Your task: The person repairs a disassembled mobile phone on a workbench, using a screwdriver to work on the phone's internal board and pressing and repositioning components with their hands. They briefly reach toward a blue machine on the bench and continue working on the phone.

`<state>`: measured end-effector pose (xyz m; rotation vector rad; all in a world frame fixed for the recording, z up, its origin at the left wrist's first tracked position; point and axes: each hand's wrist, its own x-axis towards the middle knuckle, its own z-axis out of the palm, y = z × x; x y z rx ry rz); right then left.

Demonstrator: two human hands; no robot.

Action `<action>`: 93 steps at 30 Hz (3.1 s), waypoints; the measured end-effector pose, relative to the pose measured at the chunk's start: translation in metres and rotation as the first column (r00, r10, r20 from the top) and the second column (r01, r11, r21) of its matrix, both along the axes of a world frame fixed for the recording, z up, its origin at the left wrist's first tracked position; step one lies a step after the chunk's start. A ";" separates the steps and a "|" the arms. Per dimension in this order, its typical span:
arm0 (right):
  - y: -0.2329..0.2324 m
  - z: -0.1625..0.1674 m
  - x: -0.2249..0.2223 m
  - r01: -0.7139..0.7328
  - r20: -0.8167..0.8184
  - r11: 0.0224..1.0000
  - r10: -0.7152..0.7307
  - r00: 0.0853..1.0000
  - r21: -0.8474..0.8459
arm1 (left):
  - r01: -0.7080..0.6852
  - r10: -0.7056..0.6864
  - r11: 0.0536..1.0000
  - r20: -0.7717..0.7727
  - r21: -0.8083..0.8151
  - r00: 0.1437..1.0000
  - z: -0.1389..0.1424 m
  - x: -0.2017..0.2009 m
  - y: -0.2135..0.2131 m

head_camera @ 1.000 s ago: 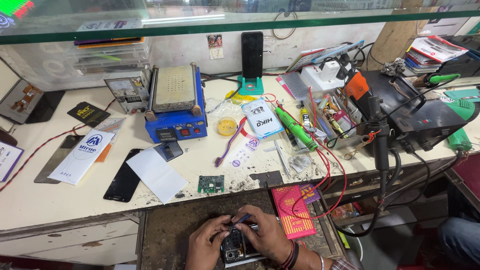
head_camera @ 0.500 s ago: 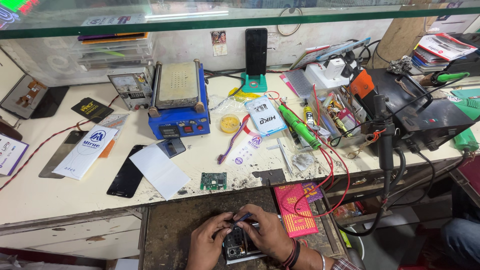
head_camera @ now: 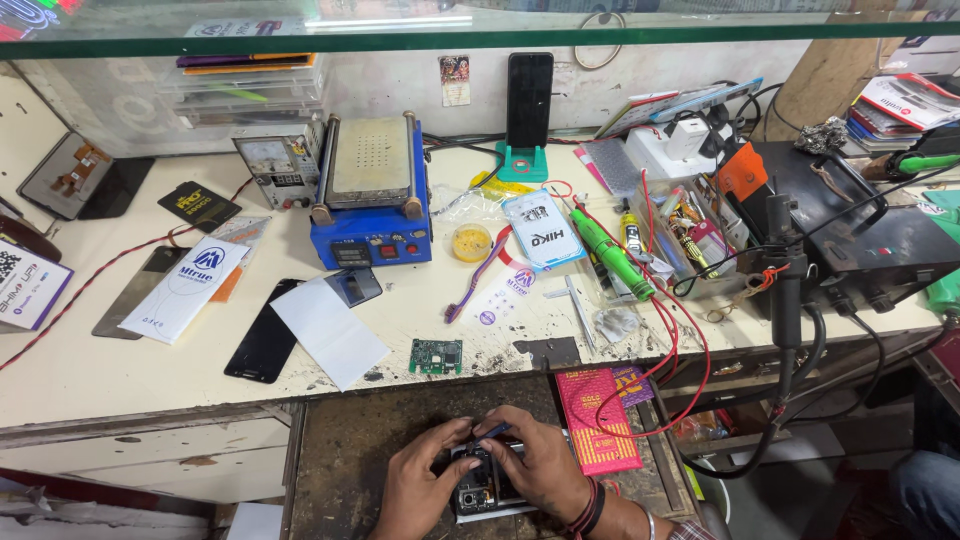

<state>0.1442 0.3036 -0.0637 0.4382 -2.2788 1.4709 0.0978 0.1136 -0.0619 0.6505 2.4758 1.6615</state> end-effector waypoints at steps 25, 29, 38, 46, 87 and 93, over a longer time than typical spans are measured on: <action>0.055 -0.033 0.054 0.357 0.160 0.898 -0.325 0.932 -0.257 | 0.088 -0.090 0.996 -0.201 -0.022 0.975 -0.049 0.002 -0.026; 0.058 -0.036 0.051 0.348 0.161 0.890 -0.312 0.936 -0.294 | 0.080 -0.093 0.995 -0.234 -0.063 0.968 -0.049 0.001 -0.024; 0.052 -0.037 0.043 0.334 0.200 0.871 -0.278 0.939 -0.360 | 0.096 -0.121 0.990 -0.296 -0.099 0.947 -0.061 -0.001 -0.024; 0.061 -0.043 0.039 0.342 0.229 0.816 -0.262 0.938 -0.467 | 0.054 -0.086 0.992 -0.289 -0.116 0.954 -0.042 0.001 -0.015; 0.090 -0.064 0.065 0.473 0.406 0.651 -0.265 0.875 -0.594 | 0.591 -0.999 -0.028 -0.013 0.806 -0.030 0.145 0.056 0.219; 0.097 -0.060 0.072 0.432 0.385 0.695 -0.237 0.892 -0.575 | 0.629 -0.998 -0.004 0.032 0.777 -0.046 0.156 0.064 0.221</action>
